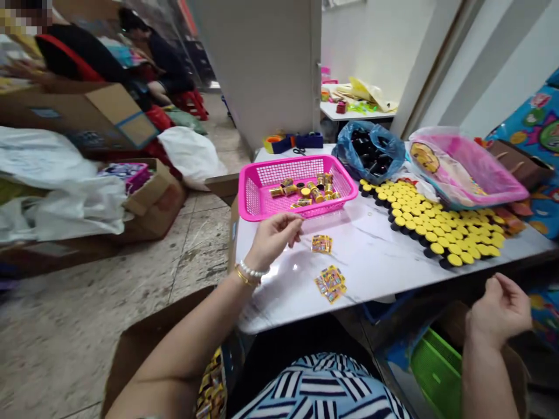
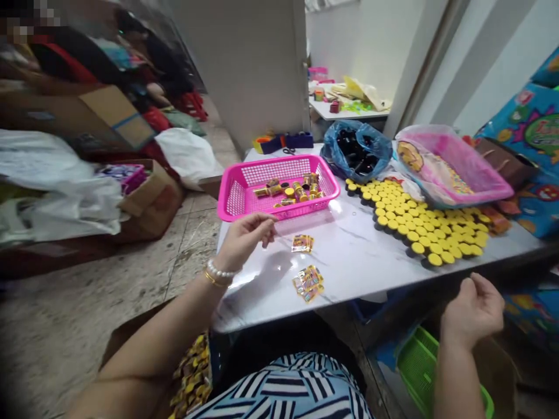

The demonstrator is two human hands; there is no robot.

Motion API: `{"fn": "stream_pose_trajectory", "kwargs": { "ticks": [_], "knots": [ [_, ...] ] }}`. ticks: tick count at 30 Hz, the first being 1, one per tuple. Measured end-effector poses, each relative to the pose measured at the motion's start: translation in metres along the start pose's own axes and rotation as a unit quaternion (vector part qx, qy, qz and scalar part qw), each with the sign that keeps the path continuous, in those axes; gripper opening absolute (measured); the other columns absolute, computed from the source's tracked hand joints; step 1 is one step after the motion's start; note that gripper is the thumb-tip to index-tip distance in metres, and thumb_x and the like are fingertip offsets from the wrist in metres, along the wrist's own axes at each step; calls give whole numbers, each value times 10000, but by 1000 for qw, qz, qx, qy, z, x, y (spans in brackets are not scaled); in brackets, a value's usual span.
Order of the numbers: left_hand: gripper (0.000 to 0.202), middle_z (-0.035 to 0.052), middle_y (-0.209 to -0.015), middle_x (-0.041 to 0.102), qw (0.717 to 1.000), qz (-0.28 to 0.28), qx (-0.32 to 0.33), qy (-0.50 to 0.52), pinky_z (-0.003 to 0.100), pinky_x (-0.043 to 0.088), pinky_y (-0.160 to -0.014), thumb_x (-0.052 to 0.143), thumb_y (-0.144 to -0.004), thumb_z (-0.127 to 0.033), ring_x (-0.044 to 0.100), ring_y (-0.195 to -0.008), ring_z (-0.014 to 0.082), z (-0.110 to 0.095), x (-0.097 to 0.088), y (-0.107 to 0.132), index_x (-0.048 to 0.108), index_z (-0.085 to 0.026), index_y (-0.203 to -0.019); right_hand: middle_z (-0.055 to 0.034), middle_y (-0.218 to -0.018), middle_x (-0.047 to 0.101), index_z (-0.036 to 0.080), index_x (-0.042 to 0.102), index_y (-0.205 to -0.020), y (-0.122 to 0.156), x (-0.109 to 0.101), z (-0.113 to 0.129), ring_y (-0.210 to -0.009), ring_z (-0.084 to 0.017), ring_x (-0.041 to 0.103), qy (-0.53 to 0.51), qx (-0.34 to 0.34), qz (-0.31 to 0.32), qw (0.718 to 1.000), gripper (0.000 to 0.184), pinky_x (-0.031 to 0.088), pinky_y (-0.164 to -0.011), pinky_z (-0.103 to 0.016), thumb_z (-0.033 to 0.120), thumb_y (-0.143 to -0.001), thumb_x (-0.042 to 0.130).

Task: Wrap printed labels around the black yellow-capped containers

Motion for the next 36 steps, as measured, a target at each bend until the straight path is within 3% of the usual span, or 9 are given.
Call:
{"fn": "stream_pose_trajectory", "kwargs": {
  "ticks": [4, 9, 14, 19, 23, 26, 29, 33, 36],
  "knots": [
    [267, 90, -886, 772, 960, -25, 129, -246, 286, 527, -713, 723, -906, -407, 669, -758, 164, -43, -25, -80, 799, -166, -994, -48, -853, 718, 266, 761, -892, -11, -6, -39, -1015, -383, 779, -55, 21, -63, 996, 155, 507, -1102, -730, 349, -762, 751],
    [411, 135, -1233, 772, 880, 67, 102, -459, 346, 501, -999, 709, -908, -354, 697, -1072, 244, -16, -11, -188, 765, -154, -1264, -12, -750, 663, 243, 740, -844, -18, -2, -79, -981, -358, 791, -68, 88, -37, 993, 163, 504, -1103, -721, 367, -739, 753],
    [441, 150, -1220, 775, 818, 145, 49, -555, 360, 484, -1034, 762, -852, -328, 685, -1164, 296, 32, 18, -225, 772, -139, -1250, 1, -798, 681, 209, 732, -925, -23, -21, -93, -898, -278, 777, -51, 76, -52, 994, 264, 587, -1054, -608, 359, -727, 821],
    [264, 90, -818, 755, 828, 37, 29, -558, 426, 522, -1011, 782, -838, -367, 709, -978, 263, 53, 12, -264, 770, -109, -891, -22, -917, 704, 157, 718, -1005, -29, -29, -87, -857, -186, 744, -51, 89, -70, 992, 415, 615, -1031, -482, 400, -696, 852],
    [350, 94, -994, 749, 820, -39, 65, -567, 503, 470, -1118, 779, -849, -429, 664, -1188, 289, 34, 20, -285, 702, -95, -923, -58, -1007, 730, 147, 719, -1075, -29, -8, -69, -942, -194, 749, -44, 52, -59, 996, 416, 613, -1027, -462, 434, -786, 801],
    [378, 52, -1065, 731, 840, -57, 161, -515, 425, 429, -1166, 676, -932, -428, 647, -1241, 274, -6, 67, -262, 719, -80, -1073, -90, -1078, 749, 145, 716, -1132, -30, 16, -59, -1023, -214, 749, -41, 23, -16, 999, 433, 590, -1055, -459, 461, -841, 774],
    [307, 70, -1003, 763, 891, -3, 238, -386, 414, 530, -1013, 676, -943, -403, 708, -991, 224, -34, 145, -209, 765, -133, -1057, -125, -1137, 749, 136, 690, -1192, -30, 41, -54, -1075, -232, 742, -6, 9, 30, 1000, 474, 578, -1061, -458, 496, -886, 730],
    [307, 67, -932, 786, 940, 159, 177, -242, 329, 568, -789, 672, -949, -449, 707, -828, 181, -6, 251, -145, 769, -166, -1020, -168, -1184, 728, 134, 649, -1229, -22, 61, -46, -1070, -257, 738, 79, -14, 36, 996, 542, 597, -1004, -465, 558, -893, 695],
    [331, 79, -1002, 776, 967, 181, 97, -150, 311, 540, -773, 686, -932, -497, 702, -871, 188, 35, 291, -125, 735, -180, -1012, -169, -1208, 709, 166, 636, -1203, -17, 68, -41, -1045, -265, 734, 137, -28, 34, 990, 552, 605, -971, -478, 604, -872, 696]
  ]
}}
Point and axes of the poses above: each hand's wrist, its own y-axis away from the middle knuckle, its own x-axis out of the palm, z = x × y, the point moved 7 cm from there along -y, towards the middle knuckle
